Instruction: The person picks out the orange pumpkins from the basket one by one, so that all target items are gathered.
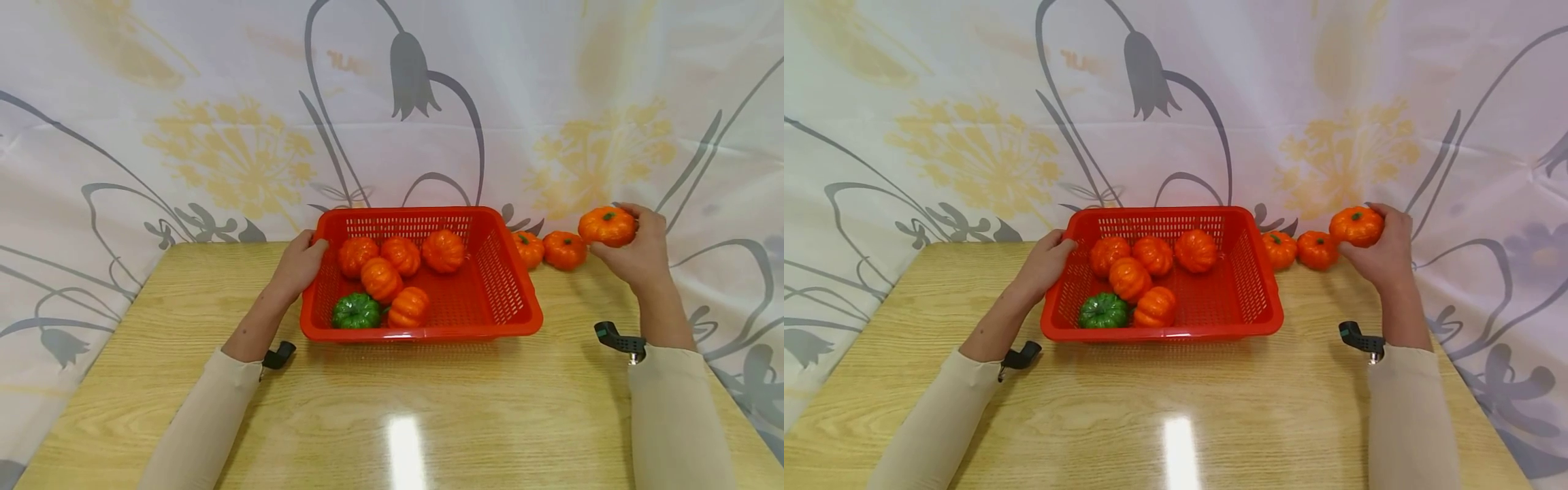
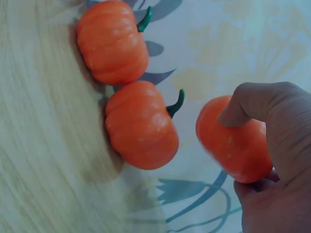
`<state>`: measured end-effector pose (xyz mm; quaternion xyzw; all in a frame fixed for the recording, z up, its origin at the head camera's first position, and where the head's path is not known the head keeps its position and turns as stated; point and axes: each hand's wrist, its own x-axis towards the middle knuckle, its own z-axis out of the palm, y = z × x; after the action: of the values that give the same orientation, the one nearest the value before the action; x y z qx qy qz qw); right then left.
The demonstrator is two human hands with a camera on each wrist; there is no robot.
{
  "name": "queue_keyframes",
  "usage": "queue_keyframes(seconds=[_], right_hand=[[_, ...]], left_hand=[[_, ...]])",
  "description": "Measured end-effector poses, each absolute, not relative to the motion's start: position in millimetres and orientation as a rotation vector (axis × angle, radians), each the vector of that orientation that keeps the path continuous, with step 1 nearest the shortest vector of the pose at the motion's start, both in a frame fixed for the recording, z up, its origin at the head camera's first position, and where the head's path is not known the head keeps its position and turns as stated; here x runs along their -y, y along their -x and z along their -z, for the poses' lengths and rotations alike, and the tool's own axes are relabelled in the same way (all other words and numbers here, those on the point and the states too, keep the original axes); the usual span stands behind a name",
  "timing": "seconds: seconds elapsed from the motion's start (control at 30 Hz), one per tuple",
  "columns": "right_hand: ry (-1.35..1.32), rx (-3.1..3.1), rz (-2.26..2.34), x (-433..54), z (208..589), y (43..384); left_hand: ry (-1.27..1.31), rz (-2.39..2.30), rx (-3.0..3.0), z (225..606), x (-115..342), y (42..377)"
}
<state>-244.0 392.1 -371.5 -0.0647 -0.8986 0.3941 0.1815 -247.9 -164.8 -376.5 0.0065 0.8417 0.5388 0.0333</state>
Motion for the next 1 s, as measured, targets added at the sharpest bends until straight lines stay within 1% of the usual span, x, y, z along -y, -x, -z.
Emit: queue_keyframes(seconds=[0.43,1.0], right_hand=[[0.334,2.488,-1.107,-403.4,390.9,246.2],[0.339,2.533,-1.097,-410.2,409.0,250.8]], left_hand=[[-0.032,-1.670,-2.576,376.7,164.3,246.7],[-0.037,-1.679,-2.587,376.1,164.3,246.3]])
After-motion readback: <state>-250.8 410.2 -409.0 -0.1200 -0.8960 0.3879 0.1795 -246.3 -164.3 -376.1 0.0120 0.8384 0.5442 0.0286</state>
